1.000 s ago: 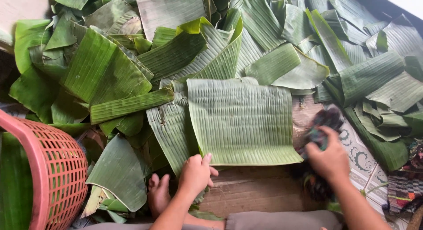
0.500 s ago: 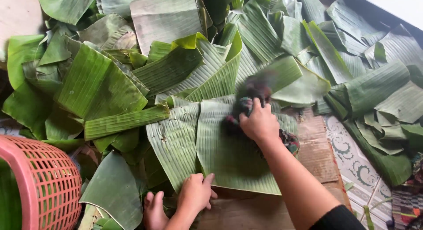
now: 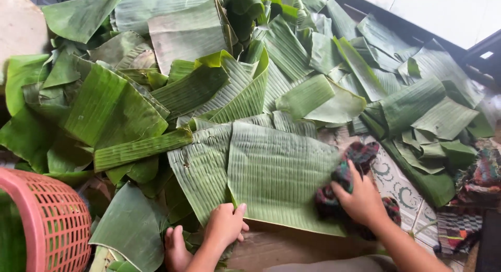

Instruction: A person sitting on the floor cleans banana leaves by wiping them individually with a cloth and stacking them.

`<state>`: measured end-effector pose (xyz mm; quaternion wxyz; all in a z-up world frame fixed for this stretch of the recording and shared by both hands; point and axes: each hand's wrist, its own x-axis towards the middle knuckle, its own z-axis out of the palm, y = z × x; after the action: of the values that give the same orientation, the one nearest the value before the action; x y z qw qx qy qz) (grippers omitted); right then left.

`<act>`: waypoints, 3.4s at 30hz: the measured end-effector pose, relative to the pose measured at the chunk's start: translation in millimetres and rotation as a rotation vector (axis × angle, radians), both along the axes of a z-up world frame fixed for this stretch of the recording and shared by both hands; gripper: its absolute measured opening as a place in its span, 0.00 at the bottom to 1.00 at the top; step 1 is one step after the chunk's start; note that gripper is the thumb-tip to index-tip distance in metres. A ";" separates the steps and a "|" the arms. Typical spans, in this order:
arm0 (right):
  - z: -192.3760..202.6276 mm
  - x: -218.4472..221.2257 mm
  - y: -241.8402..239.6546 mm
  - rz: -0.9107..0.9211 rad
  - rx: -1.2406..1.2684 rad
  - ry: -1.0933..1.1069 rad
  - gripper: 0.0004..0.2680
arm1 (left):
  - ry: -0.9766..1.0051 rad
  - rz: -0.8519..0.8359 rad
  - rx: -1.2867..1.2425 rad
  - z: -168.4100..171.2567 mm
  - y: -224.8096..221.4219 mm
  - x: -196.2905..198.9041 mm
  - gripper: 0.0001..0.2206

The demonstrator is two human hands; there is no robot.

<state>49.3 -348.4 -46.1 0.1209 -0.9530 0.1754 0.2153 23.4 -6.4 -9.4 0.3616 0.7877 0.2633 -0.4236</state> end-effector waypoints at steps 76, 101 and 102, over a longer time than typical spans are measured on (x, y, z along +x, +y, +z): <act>-6.6 6.3 15.1 0.389 0.075 -0.144 0.16 | -0.910 -0.834 0.118 -62.9 -17.7 -40.7 0.18; -9.1 -23.4 -6.4 -0.039 -0.108 0.046 0.46 | -1.007 0.573 0.510 -87.9 44.3 -102.8 0.13; -12.8 -18.6 -4.8 -0.032 -0.099 0.032 0.42 | -0.961 0.841 0.302 -70.6 40.2 -98.3 0.16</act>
<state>30.7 -353.2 -59.0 0.0742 -0.9513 0.2032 0.2196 -74.8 33.8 -80.0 0.4590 0.7613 0.4145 0.1947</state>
